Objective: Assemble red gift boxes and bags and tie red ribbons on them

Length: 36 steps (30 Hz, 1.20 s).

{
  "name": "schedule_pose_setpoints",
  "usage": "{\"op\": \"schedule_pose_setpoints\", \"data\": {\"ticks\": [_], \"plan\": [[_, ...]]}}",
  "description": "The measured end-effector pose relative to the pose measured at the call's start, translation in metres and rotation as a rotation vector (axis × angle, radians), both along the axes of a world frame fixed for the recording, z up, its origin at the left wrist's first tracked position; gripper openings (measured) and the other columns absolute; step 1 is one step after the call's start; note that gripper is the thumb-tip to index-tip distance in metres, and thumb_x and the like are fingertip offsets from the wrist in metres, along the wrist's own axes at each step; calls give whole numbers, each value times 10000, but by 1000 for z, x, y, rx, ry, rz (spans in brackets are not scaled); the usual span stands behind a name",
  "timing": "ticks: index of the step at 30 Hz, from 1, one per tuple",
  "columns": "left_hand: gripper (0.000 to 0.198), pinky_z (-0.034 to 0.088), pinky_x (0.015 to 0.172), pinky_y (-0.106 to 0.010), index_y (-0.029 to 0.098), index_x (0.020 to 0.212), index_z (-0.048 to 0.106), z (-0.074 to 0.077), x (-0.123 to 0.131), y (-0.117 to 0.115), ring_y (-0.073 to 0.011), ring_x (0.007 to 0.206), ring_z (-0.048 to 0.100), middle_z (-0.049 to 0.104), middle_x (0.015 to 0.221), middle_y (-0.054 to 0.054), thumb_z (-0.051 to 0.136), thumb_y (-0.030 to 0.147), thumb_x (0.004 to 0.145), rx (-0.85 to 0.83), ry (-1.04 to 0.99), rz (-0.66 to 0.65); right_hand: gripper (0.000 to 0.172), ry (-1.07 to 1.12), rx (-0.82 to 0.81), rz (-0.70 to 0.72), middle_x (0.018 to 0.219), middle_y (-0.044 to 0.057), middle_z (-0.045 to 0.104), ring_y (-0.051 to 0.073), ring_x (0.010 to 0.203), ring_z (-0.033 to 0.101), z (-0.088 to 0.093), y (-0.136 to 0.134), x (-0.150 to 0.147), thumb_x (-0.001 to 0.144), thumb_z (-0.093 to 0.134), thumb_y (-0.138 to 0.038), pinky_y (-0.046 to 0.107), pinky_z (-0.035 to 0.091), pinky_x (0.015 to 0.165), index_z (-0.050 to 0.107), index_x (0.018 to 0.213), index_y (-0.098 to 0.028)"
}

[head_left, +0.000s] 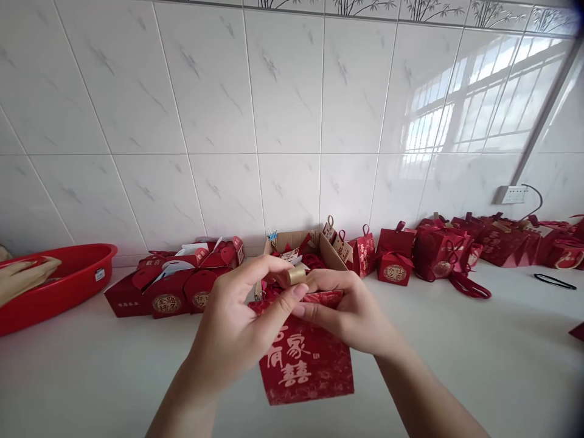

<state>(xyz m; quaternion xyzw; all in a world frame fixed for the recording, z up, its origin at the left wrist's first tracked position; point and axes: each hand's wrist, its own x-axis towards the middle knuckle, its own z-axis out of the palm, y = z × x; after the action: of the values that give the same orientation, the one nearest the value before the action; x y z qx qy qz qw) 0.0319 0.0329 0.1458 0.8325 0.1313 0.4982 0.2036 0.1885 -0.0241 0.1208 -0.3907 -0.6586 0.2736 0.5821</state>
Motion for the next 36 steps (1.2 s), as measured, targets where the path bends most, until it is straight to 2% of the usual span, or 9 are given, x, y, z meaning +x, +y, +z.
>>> {"op": "schedule_pose_setpoints", "data": {"ticks": [3, 6, 11, 15, 17, 23, 27, 31, 36], "plan": [[85, 548, 737, -289, 233, 931, 645, 0, -2, 1, -159, 779, 659, 690, 843, -7, 655, 243, 847, 5, -42, 36, 221, -22, 32, -137, 692, 8, 624, 130, 646, 578, 5, -7, 13, 748, 750, -338, 244, 472, 576, 643, 686, -156], [111, 542, 771, -291, 248, 962, 650, 0, -6, 1, -153, 800, 650, 684, 884, -5, 651, 257, 851, 11, -126, 87, 262, 45, 3, -419, 608, 0, 606, 136, 552, 579, 12, -19, 38, 716, 765, -387, 227, 438, 458, 625, 667, -170], [115, 546, 761, -279, 254, 950, 657, 2, -11, 1, -158, 817, 648, 688, 891, 1, 666, 270, 836, 13, -194, 130, 342, 233, -11, -852, 599, 44, 657, 202, 495, 622, 15, -29, 92, 582, 829, -452, 268, 447, 382, 702, 746, -180], [115, 548, 763, -294, 261, 936, 664, 2, -9, 0, -164, 794, 649, 690, 869, 6, 675, 276, 823, 8, -214, 161, 372, 195, -17, -1181, 640, 55, 670, 207, 530, 607, 6, -20, 129, 569, 819, -446, 295, 435, 420, 721, 799, -170], [111, 543, 762, -290, 265, 934, 665, 2, -8, 0, -163, 801, 648, 693, 872, 7, 670, 274, 824, 1, -219, 169, 353, 151, -37, -1289, 664, 59, 674, 216, 566, 603, 0, -13, 141, 594, 791, -451, 319, 442, 467, 721, 805, -176], [101, 535, 760, -296, 260, 921, 667, 1, -7, -1, -163, 800, 641, 691, 878, 6, 670, 280, 822, -18, -219, 191, 292, 192, 0, -1382, 843, 94, 703, 261, 780, 646, -24, 15, 170, 666, 718, -438, 397, 499, 691, 693, 820, -192], [86, 523, 747, -304, 272, 917, 660, 1, -6, -3, -164, 802, 637, 681, 867, 15, 656, 266, 831, 0, -214, 185, 332, 252, -35, -1289, 904, 125, 698, 268, 802, 662, -38, 30, 180, 608, 744, -372, 383, 518, 653, 685, 851, -155], [44, 480, 667, -316, 277, 878, 662, 2, -4, -7, -169, 777, 620, 671, 838, 23, 650, 285, 837, -6, -212, 208, 368, 319, 31, -1183, 938, 118, 698, 252, 831, 670, -31, 25, 174, 634, 721, -357, 345, 534, 630, 685, 936, -149], [33, 433, 593, -312, 270, 854, 665, 1, -5, -7, -163, 732, 600, 661, 803, 24, 655, 287, 827, 1, -191, 243, 318, 377, 89, -1097, 828, 96, 699, 230, 760, 670, -15, 11, 157, 646, 729, -356, 321, 528, 584, 702, 902, -169]]}}
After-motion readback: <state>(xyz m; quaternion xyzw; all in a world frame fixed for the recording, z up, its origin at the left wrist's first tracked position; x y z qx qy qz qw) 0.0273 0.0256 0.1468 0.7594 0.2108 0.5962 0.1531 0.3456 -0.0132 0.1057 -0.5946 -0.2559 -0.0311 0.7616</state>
